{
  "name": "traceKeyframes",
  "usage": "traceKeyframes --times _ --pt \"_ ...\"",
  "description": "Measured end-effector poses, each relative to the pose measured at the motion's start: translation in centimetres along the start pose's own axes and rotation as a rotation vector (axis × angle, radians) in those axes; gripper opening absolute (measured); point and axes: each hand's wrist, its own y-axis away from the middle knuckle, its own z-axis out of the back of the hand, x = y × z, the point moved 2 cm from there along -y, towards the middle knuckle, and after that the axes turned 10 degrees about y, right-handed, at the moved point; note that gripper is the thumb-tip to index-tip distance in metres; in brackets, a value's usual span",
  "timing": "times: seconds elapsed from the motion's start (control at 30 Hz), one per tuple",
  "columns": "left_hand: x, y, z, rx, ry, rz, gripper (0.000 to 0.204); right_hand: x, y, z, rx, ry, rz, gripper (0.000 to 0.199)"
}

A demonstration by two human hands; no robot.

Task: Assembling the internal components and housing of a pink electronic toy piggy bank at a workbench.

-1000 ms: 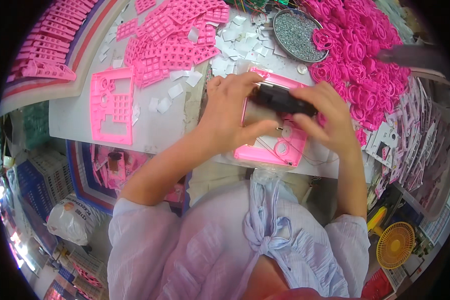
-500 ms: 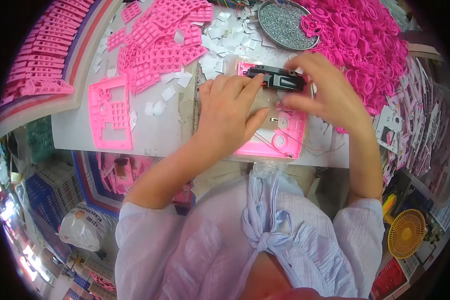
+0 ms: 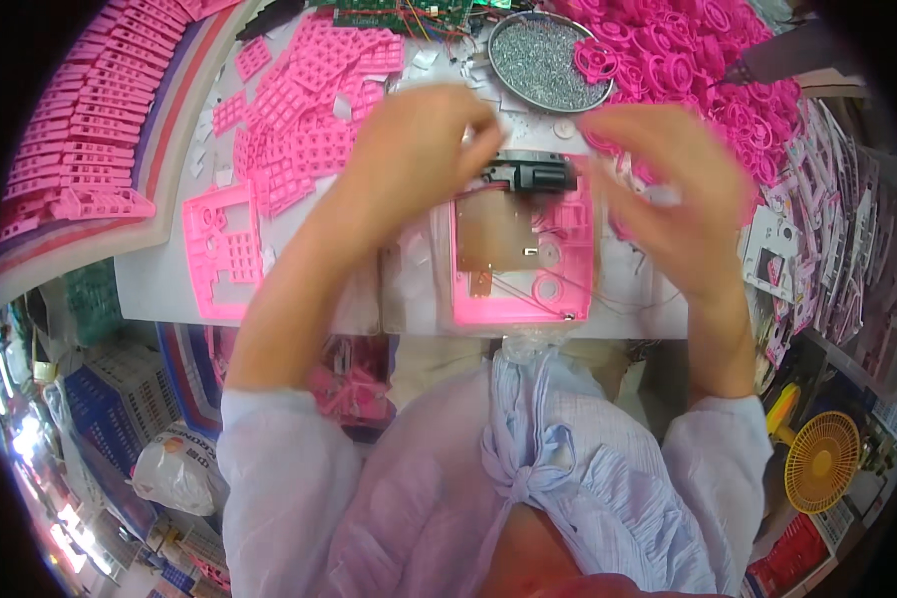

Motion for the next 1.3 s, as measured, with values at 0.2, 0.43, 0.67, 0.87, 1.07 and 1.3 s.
traceKeyframes --times 0.2,0.43,0.67,0.87,1.07,1.3 --pt "3.7 -11.0 -5.5 -0.067 -0.324 -0.222 0.017 -8.1 -3.4 4.1 -0.792 -0.692 -0.258 0.024" --pt "2.7 -12.4 -6.9 -0.133 -0.408 -0.262 0.018 -3.3 -8.3 1.9 -0.068 -1.095 -0.206 0.059" --pt "-0.9 -6.8 -3.6 -0.142 0.232 -0.298 0.009 -5.8 -3.7 -0.1 -0.222 -1.283 -0.175 0.031" --pt "-4.1 1.7 -3.7 -0.256 0.243 -0.348 0.009 -1.5 -0.6 0.3 -0.197 -1.284 0.042 0.036" --pt "-3.3 2.8 -4.9 -0.33 0.446 -0.306 0.01 -0.8 -0.5 -0.5 -0.146 -1.329 0.091 0.032" --pt "-4.1 2.7 -4.0 -0.357 0.159 -0.353 0.023 -1.0 -1.3 -1.1 -0.149 -1.399 0.051 0.029"
